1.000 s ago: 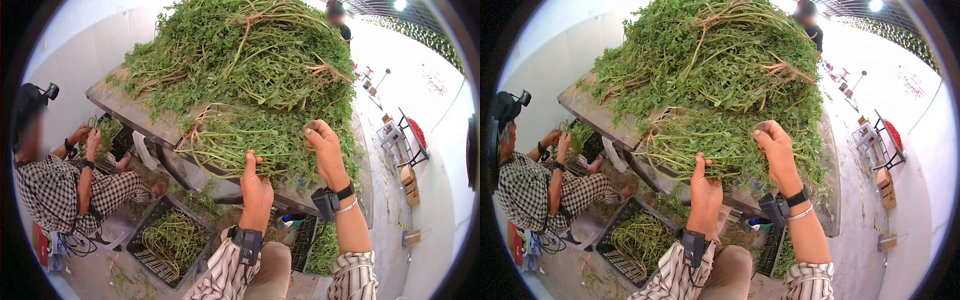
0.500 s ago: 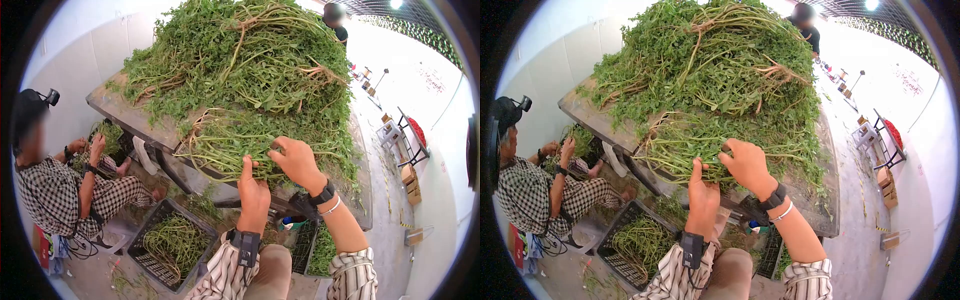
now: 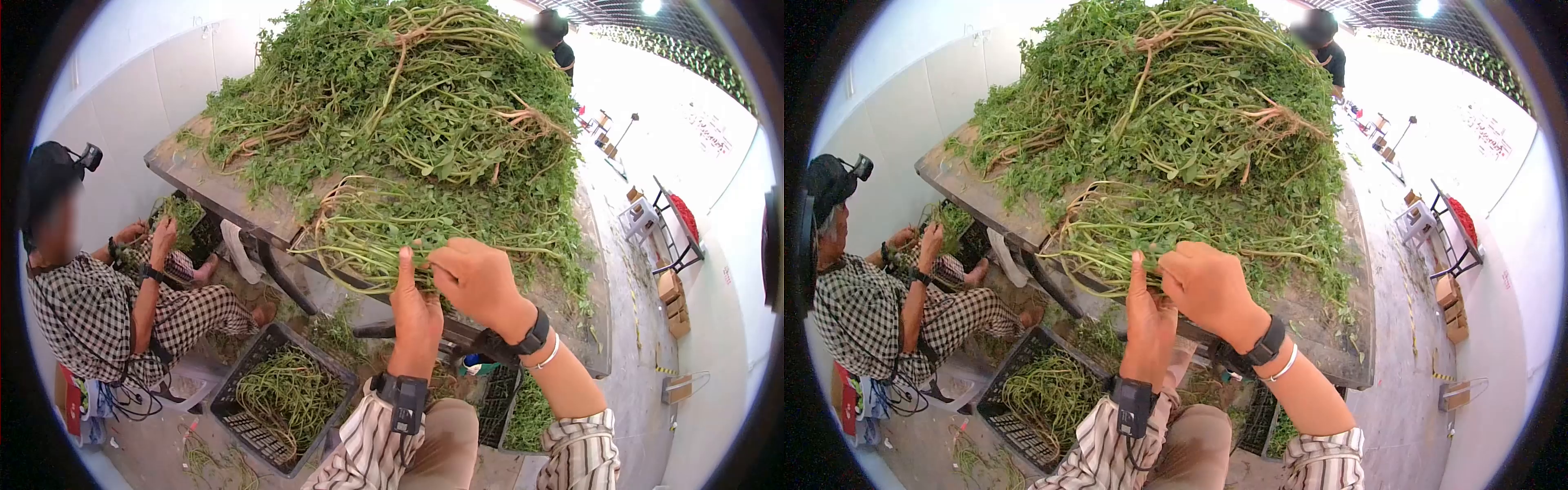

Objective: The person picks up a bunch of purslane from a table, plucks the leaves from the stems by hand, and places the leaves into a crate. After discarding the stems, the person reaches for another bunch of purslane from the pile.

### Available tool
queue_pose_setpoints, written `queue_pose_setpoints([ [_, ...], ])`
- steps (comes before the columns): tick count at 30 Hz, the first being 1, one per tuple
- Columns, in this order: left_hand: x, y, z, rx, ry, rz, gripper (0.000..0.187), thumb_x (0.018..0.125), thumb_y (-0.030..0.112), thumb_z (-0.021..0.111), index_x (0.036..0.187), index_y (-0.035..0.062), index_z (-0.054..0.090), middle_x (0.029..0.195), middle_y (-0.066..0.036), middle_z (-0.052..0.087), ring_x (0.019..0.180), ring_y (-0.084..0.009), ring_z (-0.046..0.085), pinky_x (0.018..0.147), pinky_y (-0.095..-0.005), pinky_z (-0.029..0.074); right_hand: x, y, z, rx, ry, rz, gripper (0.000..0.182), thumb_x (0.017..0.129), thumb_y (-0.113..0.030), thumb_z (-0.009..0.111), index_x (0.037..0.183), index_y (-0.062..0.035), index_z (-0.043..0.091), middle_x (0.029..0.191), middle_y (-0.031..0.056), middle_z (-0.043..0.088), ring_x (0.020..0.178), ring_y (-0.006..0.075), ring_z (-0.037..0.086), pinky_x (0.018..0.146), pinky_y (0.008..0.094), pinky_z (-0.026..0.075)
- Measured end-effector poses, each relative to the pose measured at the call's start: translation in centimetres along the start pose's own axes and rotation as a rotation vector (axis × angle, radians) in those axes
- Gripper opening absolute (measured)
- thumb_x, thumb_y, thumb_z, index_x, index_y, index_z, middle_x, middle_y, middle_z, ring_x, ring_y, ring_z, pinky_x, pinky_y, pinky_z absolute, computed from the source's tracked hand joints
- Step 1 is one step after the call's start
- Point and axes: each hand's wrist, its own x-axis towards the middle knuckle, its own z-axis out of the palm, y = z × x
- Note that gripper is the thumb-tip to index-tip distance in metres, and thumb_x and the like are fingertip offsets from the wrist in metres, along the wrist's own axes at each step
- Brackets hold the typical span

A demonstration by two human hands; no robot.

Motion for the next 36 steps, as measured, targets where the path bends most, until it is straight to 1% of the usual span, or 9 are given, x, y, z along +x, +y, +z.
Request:
queue_pose_setpoints([
  [7,0.3,-0.7,-0.4,0.016,0.002,0.016,0.031,0.087,0.034,0.057,0.106,0.0105,0.053,0.094,-0.005,0.054,0.084,-0.0159,0.056,0.077,-0.0314,0.048,-0.7,0.6,0.4,-0.125,-0.054,-0.015,0.006,0.068,-0.006,0.057,0.073,-0.0030,0.057,0.063,0.0087,0.049,0.058,0.0262,0.050,0.050,0.0339,0.041],
  [14,0.2,-0.8,0.0,-0.044,-0.003,0.052,0.028,0.089,0.031,0.055,0.102,0.0056,0.056,0.095,-0.002,0.058,0.087,-0.0135,0.055,0.075,-0.0306,0.047,-0.3,1.8,-2.4,0.610,0.040,0.339,0.010,0.079,-0.010,0.051,0.076,-0.0023,0.056,0.064,0.0018,0.048,0.058,0.0087,0.043,0.050,0.0267,0.037],
  [16,0.2,-0.9,0.0,-0.063,0.002,0.056,0.028,0.089,0.032,0.055,0.100,0.0064,0.056,0.095,-0.002,0.058,0.088,-0.0138,0.056,0.075,-0.0314,0.048,-0.5,2.0,-3.6,1.005,-0.016,0.668,0.011,0.083,-0.011,0.048,0.081,-0.0042,0.056,0.066,-0.0027,0.049,0.054,0.0031,0.036,0.047,0.0207,0.030],
  [20,-0.1,-0.9,0.4,-0.086,0.007,0.069,0.026,0.089,0.034,0.053,0.099,0.0095,0.055,0.095,-0.002,0.058,0.085,-0.0151,0.057,0.072,-0.0322,0.050,-1.1,2.9,-3.6,1.186,0.064,0.736,0.012,0.084,-0.010,0.046,0.085,-0.0055,0.057,0.067,-0.0033,0.049,0.050,0.0004,0.028,0.045,0.0177,0.023],
  [24,0.2,-1.0,-0.2,-0.103,-0.067,0.064,0.025,0.089,0.036,0.053,0.097,0.0126,0.054,0.094,-0.001,0.057,0.081,-0.0146,0.058,0.067,-0.0305,0.049,-2.1,4.6,-2.8,1.086,-0.042,0.787,0.014,0.083,-0.009,0.046,0.087,-0.0031,0.059,0.071,-0.0008,0.053,0.053,0.0046,0.039,0.048,0.0205,0.032],
  [26,0.2,-0.9,-0.1,-0.088,-0.058,0.058,0.025,0.089,0.037,0.053,0.096,0.0129,0.053,0.093,-0.001,0.057,0.081,-0.0139,0.058,0.066,-0.0294,0.049,-2.1,4.5,-1.9,0.535,0.032,0.385,0.017,0.081,-0.007,0.047,0.090,-0.0006,0.060,0.074,0.0018,0.057,0.065,0.0110,0.051,0.059,0.0273,0.042],
  [27,0.1,-0.9,-0.1,-0.070,-0.046,0.054,0.025,0.089,0.038,0.052,0.096,0.0133,0.053,0.092,-0.001,0.057,0.080,-0.0132,0.058,0.064,-0.0284,0.048,-2.1,4.3,-1.9,0.490,-0.003,0.383,0.020,0.078,-0.007,0.051,0.093,-0.0014,0.062,0.079,0.0068,0.061,0.077,0.0204,0.059,0.070,0.0338,0.046],
  [30,0.3,-1.1,-0.3,-0.074,-0.082,0.066,0.026,0.090,0.038,0.051,0.095,0.0128,0.052,0.092,-0.001,0.057,0.079,-0.0132,0.057,0.063,-0.0275,0.048,-1.9,3.8,-1.4,0.153,-0.046,0.194,0.019,0.076,-0.008,0.054,0.092,-0.0044,0.063,0.080,0.0115,0.060,0.076,0.0268,0.059,0.068,0.0350,0.047],
  [36,-0.1,-0.9,0.4,-0.103,-0.002,0.080,0.027,0.091,0.039,0.048,0.091,0.0124,0.051,0.091,-0.001,0.057,0.080,-0.0137,0.057,0.066,-0.0293,0.049,-1.8,2.9,-1.4,0.005,-0.060,0.065,0.007,0.073,-0.008,0.056,0.078,-0.0062,0.060,0.070,0.0092,0.052,0.066,0.0302,0.055,0.057,0.0378,0.045],
])
